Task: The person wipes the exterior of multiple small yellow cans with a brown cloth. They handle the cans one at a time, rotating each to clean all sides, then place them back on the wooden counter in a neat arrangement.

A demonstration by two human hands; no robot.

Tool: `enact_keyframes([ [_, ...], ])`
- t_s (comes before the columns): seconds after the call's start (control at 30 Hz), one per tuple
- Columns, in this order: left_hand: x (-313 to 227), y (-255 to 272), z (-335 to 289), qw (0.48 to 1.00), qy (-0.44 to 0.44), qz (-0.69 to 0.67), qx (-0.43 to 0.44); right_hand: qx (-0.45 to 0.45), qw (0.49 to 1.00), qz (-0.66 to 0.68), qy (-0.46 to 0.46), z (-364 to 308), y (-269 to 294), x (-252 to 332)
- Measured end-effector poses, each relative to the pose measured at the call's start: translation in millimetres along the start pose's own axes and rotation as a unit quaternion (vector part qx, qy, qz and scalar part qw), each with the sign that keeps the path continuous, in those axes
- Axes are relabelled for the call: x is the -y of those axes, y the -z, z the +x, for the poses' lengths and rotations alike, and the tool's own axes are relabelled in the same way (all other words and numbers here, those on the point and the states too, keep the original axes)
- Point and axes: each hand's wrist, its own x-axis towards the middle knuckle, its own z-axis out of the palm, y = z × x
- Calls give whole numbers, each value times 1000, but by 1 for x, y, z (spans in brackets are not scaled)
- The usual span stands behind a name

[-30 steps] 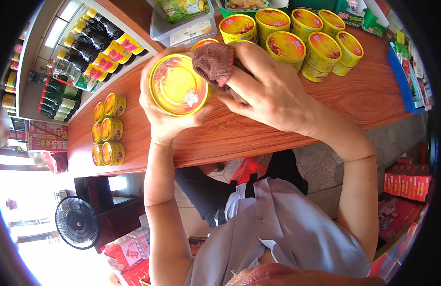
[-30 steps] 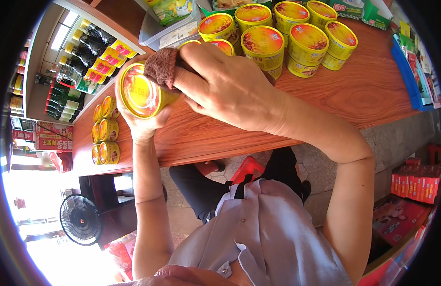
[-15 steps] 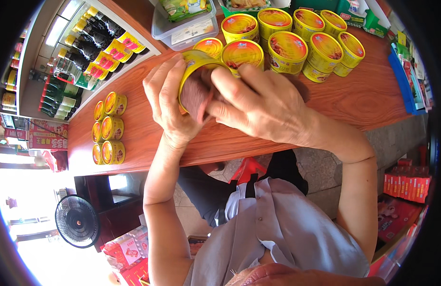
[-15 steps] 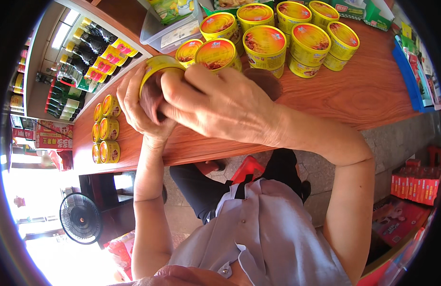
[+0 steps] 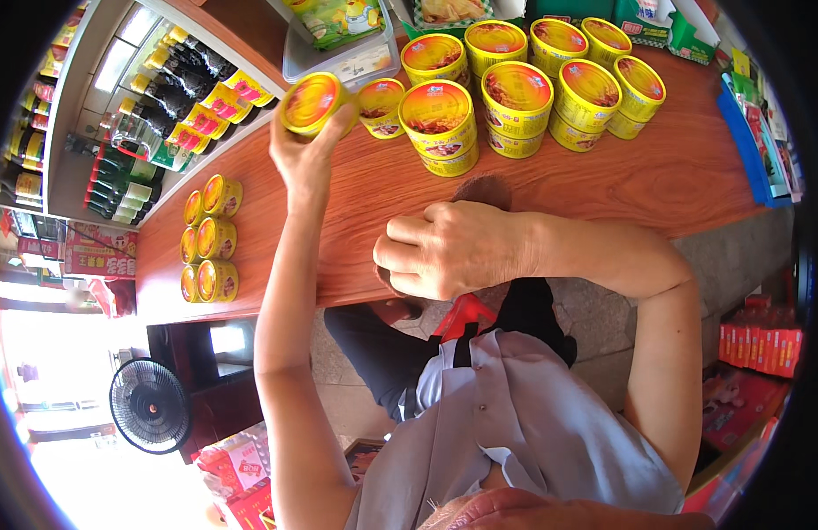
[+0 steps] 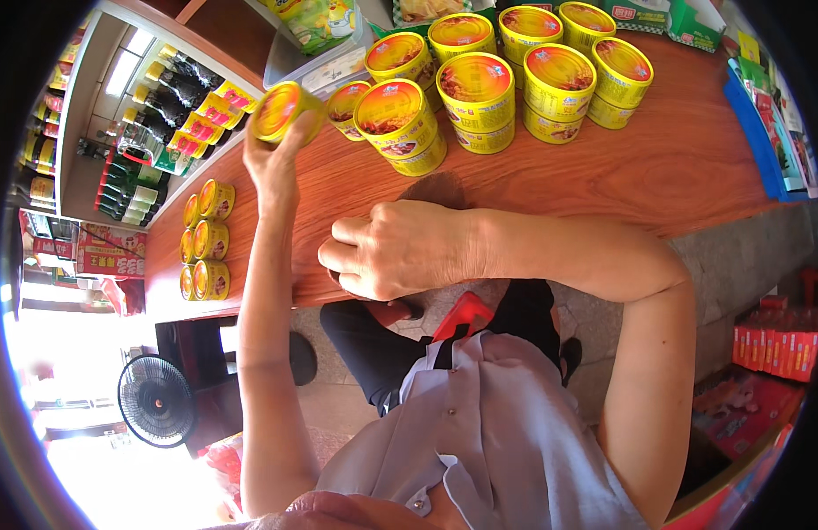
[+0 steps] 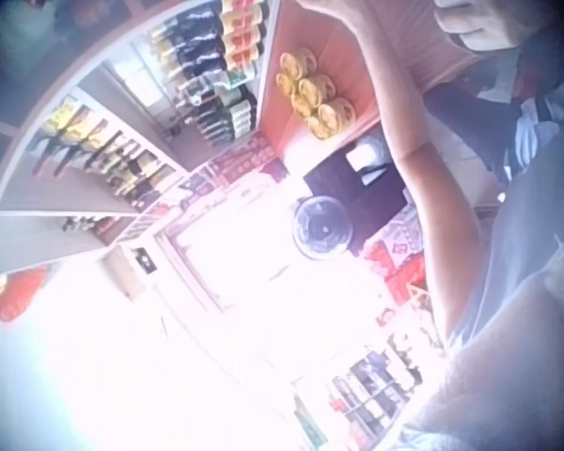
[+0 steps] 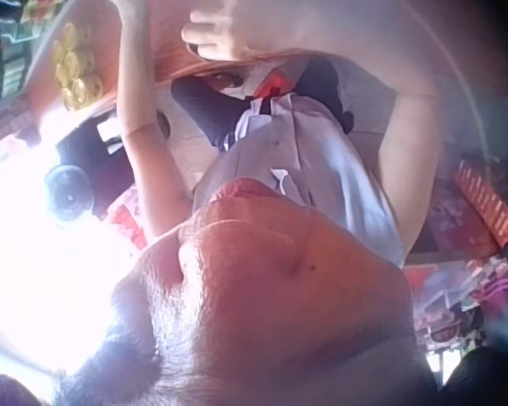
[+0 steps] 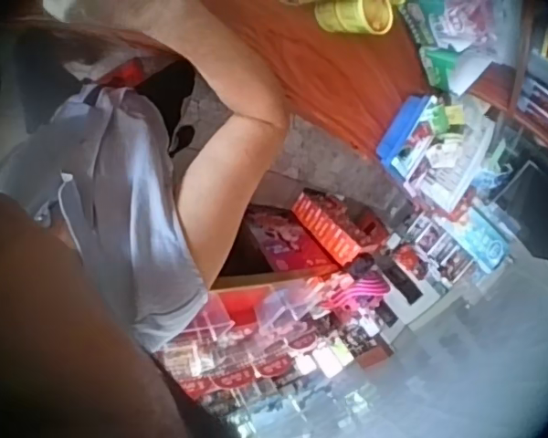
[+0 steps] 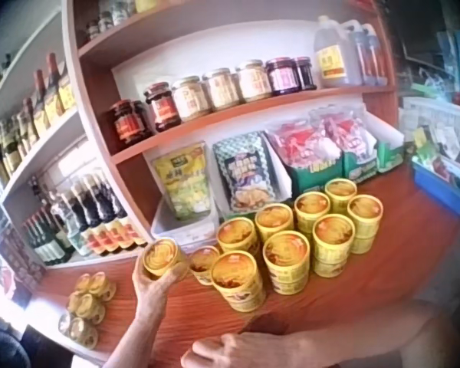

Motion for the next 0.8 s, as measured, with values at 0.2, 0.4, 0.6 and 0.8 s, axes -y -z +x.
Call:
enact_keyframes([
  [0.2, 18, -28, 24, 994, 38, -31, 99, -17, 1000, 12, -1, 0, 0, 1],
  [0.4, 31, -41, 25, 992, 53, -14, 116, -19, 1000, 6, -6, 0, 5, -1],
  [0.6, 29, -35, 22, 988, 89, -5, 127, -20, 1000, 8, -5, 0, 2, 0],
  [0.8, 23, -24, 11, 979, 31, 5, 204, -1, 1000, 7, -1, -2, 3, 0],
])
